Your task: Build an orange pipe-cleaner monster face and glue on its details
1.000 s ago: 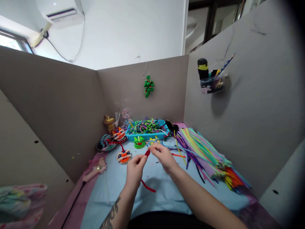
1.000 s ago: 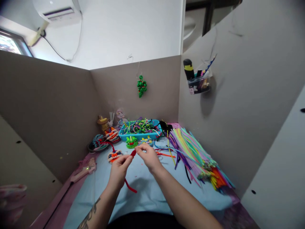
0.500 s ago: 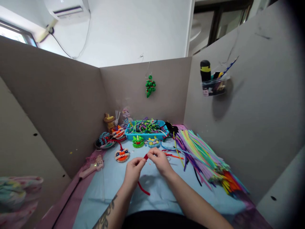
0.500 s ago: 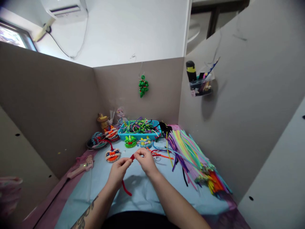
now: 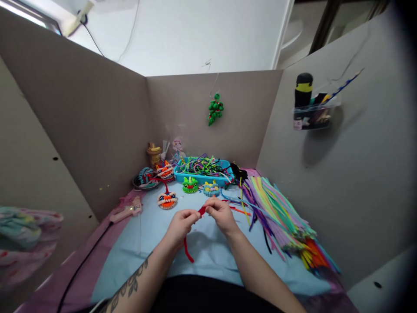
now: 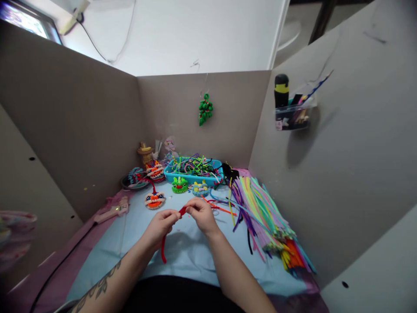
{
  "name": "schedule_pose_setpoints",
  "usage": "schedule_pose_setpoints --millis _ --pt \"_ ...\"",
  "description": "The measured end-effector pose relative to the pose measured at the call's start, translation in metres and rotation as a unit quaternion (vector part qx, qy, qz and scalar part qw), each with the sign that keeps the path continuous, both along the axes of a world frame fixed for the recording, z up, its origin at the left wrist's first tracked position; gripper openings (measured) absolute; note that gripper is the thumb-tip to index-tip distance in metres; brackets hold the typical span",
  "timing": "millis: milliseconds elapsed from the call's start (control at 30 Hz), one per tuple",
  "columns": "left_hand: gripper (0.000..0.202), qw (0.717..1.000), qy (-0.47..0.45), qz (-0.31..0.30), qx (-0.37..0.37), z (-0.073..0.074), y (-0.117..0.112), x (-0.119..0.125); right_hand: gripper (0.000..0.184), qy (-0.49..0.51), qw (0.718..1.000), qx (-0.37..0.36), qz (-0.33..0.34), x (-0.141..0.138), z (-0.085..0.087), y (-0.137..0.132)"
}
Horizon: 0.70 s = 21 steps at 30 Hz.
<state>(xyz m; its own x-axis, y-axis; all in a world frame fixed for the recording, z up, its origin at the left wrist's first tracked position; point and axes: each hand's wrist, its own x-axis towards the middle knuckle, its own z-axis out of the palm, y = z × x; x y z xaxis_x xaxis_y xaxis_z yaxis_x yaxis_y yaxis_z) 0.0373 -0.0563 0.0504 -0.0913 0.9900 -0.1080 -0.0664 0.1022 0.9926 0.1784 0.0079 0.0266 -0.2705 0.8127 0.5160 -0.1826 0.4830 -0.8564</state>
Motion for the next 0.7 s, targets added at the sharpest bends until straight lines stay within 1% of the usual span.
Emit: schedule_pose_setpoints --millis 133,233,367,600,700 --pt "0.022 1.000 -0.009 -0.007 0.007 -0.001 -0.002 0.002 0.013 0.011 0.999 0.027 -0.016 0.000 -0.001 -0.003" --pt "0.022 1.000 -0.009 -0.005 0.013 -0.002 -0.004 0.005 0.016 0.019 0.999 0.026 -0.031 -0.001 -0.002 -0.004" --pt "0.024 0.999 0.013 -0.002 0.032 -0.001 -0.005 0.007 0.020 0.025 0.999 0.026 -0.040 -0.002 -0.003 -0.004" --pt "0.027 0.986 0.112 0.021 0.121 -0.002 -0.004 0.001 0.014 0.016 1.000 0.000 -0.023 -0.004 -0.001 -0.007" --pt "0.024 0.967 0.185 0.039 0.169 -0.003 -0.003 -0.003 0.012 0.007 1.000 -0.018 -0.010 -0.003 0.000 -0.008"
